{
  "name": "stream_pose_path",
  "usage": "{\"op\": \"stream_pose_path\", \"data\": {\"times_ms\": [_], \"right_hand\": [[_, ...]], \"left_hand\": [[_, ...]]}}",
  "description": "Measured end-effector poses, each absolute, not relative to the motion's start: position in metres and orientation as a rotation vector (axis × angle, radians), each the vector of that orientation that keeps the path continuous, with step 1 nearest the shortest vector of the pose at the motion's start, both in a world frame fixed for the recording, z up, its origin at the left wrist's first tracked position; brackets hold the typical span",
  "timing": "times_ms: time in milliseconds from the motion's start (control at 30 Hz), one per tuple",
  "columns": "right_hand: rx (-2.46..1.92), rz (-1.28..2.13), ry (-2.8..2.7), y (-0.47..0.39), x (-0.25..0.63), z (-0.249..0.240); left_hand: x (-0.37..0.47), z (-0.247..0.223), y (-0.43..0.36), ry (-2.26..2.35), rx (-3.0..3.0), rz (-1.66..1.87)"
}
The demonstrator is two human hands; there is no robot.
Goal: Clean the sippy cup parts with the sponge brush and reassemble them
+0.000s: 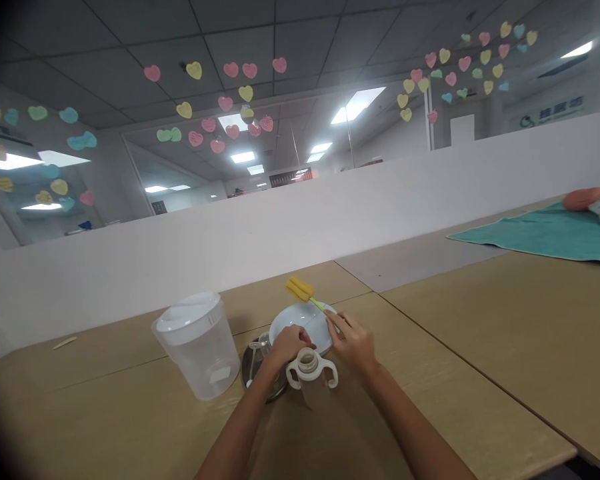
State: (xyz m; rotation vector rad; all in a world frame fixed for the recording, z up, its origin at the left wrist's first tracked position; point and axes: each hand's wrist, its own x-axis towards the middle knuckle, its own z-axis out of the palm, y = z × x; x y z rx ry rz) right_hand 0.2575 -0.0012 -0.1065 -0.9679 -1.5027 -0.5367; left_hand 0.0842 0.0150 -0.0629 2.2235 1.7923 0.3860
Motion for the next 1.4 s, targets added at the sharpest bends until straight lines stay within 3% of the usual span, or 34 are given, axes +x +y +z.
{"op": "stream_pose_path", "data": {"times_ms": [500,700,933,1067,1167,1267,1400], "right_hand": [[-0.989,-0.542,-1.55,-0.001,0.257,-0.108],[-0.966,-0.526,-1.536,-0.002,0.257,-0.11],[-0.876,-0.461,-1.544,-0.003,0.254,-0.11],[-0.829,-0.472,-1.563,-0.004,0.253,-0.111],[-0.777,-0.505,-1.602,-0.005,0.252,-0.113],[-0.754,-0.539,-1.642,-0.006,0.252,-0.115],[-0.782,-0.552,-1.622,-0.006,0.254,-0.114]], "left_hand": [[0.082,-0.053,0.009,1.929,2.206,0.424],[0.061,-0.03,0.008,1.626,2.099,0.628],[0.041,-0.002,0.008,0.949,1.462,1.183],[0.039,0.007,0.003,0.99,1.509,1.345],[0.035,0.014,-0.004,1.332,1.791,1.495],[0.024,0.023,-0.014,1.685,2.097,1.299],[0.007,0.029,-0.028,1.829,2.304,0.571]]}}
